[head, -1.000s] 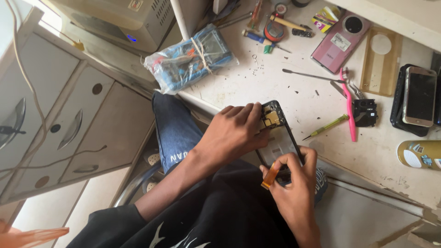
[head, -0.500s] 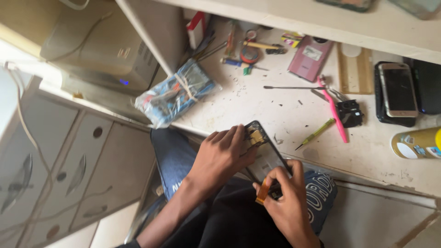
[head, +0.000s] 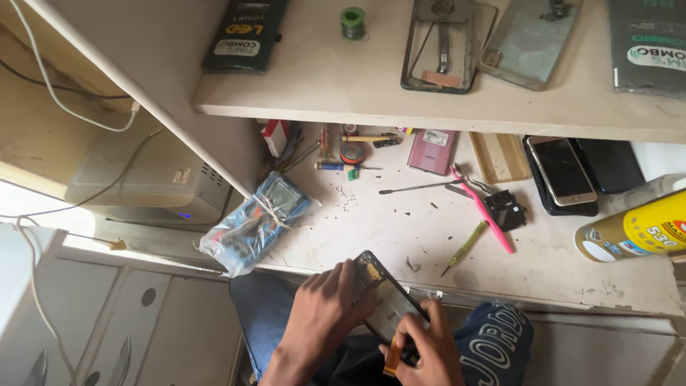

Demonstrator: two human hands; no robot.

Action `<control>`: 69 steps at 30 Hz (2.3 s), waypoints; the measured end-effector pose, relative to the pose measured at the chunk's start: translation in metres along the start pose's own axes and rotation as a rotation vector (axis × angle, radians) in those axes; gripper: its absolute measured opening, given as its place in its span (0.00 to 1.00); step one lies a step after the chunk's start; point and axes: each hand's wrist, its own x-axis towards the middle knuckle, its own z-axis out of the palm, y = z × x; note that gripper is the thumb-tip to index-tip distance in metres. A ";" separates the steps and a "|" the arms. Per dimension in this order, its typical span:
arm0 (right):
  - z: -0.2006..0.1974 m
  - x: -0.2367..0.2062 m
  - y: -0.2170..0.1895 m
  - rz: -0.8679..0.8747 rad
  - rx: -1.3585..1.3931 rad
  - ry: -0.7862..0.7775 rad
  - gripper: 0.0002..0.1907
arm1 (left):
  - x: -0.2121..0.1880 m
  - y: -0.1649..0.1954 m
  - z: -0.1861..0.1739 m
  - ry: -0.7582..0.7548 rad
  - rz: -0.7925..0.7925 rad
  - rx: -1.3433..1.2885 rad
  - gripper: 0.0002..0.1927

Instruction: The person sits at a cluttered repair bench holding an opened smartphone and works on its internals. They use tweezers to lift and reposition small components, pry at the board, peel a strip from inside the chassis, and handle a removed black part while rechecking the phone body.

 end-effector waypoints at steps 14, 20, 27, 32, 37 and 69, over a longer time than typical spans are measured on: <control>0.052 -0.014 0.103 -0.330 0.024 0.055 0.23 | -0.019 0.013 -0.001 -0.107 -0.102 -0.048 0.24; 0.061 -0.021 0.088 -0.318 0.215 0.148 0.19 | -0.021 0.029 -0.040 0.140 -0.088 -0.024 0.20; 0.052 -0.025 0.064 -0.365 0.228 0.033 0.23 | -0.005 0.090 -0.145 0.568 -0.246 0.209 0.09; 0.052 -0.025 0.062 -0.324 0.239 -0.013 0.22 | -0.004 0.118 -0.201 0.721 -0.010 0.362 0.07; 0.052 -0.025 0.061 -0.359 0.290 -0.049 0.18 | -0.040 0.085 -0.143 0.695 0.100 0.376 0.06; -0.017 -0.020 -0.006 -0.293 0.232 0.205 0.11 | -0.028 0.021 0.034 -0.097 -0.571 -1.068 0.15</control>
